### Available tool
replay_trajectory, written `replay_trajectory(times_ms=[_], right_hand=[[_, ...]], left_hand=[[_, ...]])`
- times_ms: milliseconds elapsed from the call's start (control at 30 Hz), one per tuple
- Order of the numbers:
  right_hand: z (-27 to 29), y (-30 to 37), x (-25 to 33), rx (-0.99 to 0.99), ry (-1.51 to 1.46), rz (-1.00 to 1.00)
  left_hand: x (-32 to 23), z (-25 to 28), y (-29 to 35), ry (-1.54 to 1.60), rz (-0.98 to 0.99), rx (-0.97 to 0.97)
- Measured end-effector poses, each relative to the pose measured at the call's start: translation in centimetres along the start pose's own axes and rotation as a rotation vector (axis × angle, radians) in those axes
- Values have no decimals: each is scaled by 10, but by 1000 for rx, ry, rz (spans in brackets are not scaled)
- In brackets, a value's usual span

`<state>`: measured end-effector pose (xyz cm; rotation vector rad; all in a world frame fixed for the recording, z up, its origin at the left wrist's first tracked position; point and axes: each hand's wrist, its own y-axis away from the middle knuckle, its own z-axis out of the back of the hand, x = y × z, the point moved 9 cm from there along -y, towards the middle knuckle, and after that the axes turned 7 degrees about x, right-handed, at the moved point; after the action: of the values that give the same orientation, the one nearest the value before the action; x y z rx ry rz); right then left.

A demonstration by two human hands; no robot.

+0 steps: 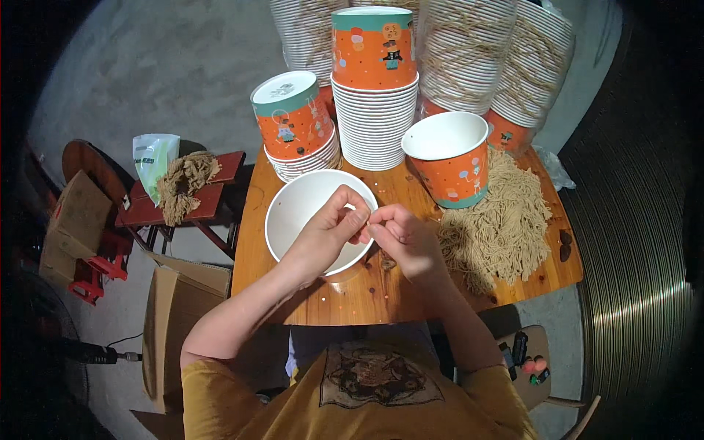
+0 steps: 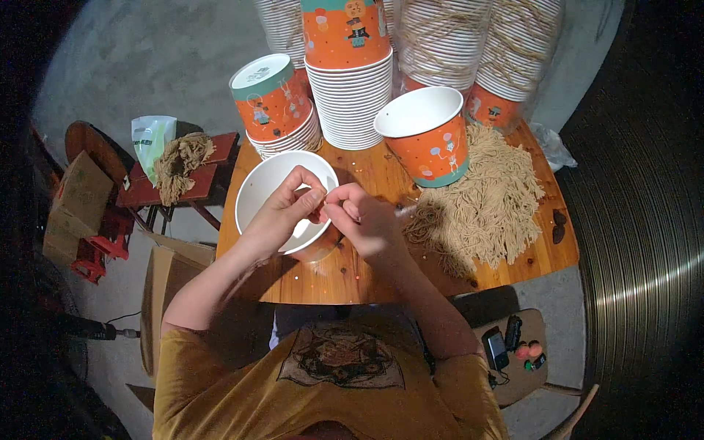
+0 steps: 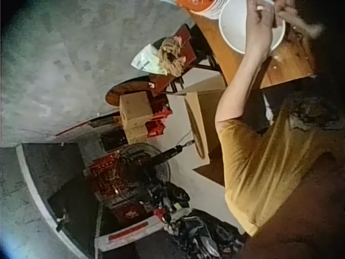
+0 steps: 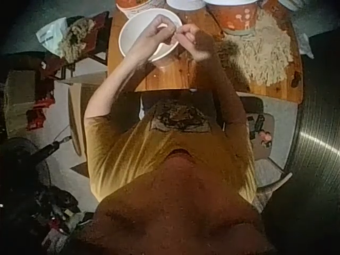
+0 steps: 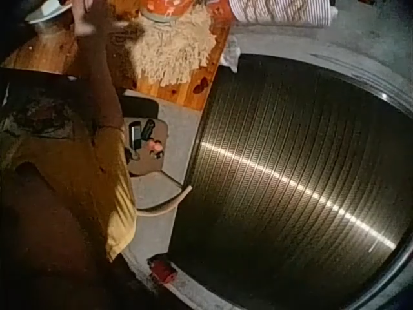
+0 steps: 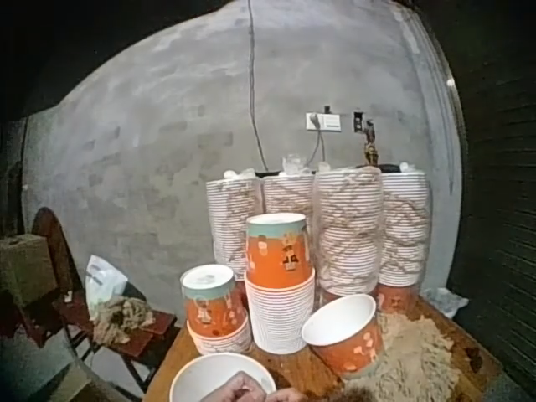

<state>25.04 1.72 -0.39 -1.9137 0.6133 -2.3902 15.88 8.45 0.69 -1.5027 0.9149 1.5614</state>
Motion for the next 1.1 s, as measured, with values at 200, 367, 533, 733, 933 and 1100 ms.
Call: replay_trajectory(times_ms=[200, 367, 533, 733, 933, 1100], right_hand=[[2, 0, 6, -2, 16, -12], [3, 0, 4, -11, -32, -14], [8, 3, 9, -53, -102, 88], [8, 15, 11, -59, 56, 65], [9, 13, 20, -61, 224, 131], [5, 9, 26, -53, 231, 187]], left_hand=[[-3, 0, -1, -25, -13, -3], [-3, 3, 1, -1, -5, 12], [1, 9, 4, -22, 55, -59], [4, 9, 7, -36, 99, -59], [3, 17, 9, -477, 66, -64], [4, 20, 9, -476, 60, -78]])
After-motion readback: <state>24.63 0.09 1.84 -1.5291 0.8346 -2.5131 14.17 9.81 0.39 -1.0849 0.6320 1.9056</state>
